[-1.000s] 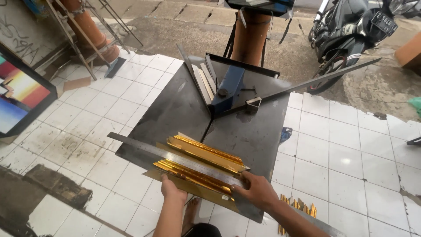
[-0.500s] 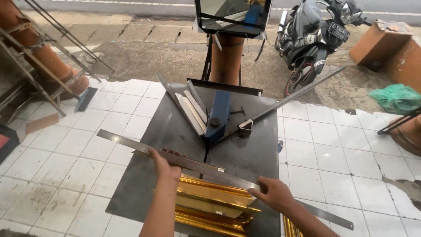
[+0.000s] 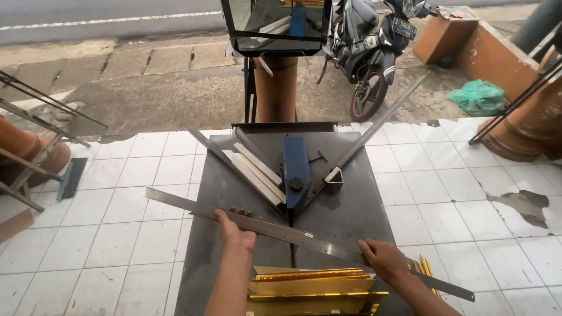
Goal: The person gathers gold-colored moulding strips, measures them with a metal ruler, and cuts them using a manual miter saw. The person then measures the cut pieces and stacks them on the table.
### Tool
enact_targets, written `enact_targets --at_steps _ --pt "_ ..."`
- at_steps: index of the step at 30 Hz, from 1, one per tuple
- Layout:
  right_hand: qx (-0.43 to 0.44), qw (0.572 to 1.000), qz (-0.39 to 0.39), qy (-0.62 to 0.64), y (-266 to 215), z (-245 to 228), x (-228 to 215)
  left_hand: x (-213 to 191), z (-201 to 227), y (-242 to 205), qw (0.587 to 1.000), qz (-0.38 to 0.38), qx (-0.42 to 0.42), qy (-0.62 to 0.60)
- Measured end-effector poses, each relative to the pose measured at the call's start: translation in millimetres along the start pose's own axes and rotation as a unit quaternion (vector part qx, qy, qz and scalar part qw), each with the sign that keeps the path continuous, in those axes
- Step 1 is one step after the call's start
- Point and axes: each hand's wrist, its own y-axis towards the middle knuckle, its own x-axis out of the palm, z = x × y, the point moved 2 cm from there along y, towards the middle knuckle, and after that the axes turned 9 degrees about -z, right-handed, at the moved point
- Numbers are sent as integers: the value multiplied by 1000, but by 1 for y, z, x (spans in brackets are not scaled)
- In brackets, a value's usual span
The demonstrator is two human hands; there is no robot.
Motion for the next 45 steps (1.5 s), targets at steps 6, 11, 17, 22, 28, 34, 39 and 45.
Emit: enact_targets --at_steps 6,11,17,22,28,34,39,45 --pt "-11 1000 3 -19 12 -22 -11 9 8 5 1000 -18 -1 -14" --pt "-46 998 17 -27 -2 -84 -19 5 -4 6 1000 -8 -15 -11" --pt "-241 965 -10 -103 -22 -193 -20 17 -38 -1 999 -4 -51 -4" --pt "-200 954 -122 -187 -10 -187 -9 12 -30 -8 999 -35 1 -5" --pt "-219 939 -167 -207 22 -140 8 2 0 -6 998 50 44 9" --pt "-264 944 -121 -157 53 -124 -4 -5 -9 15 996 40 77 -16" --pt "-280 943 164 -79 115 -194 -43 -18 -22 18 995 64 65 -51" --pt "-142 950 12 -276 178 -283 -50 -24 -38 14 993 77 54 -69"
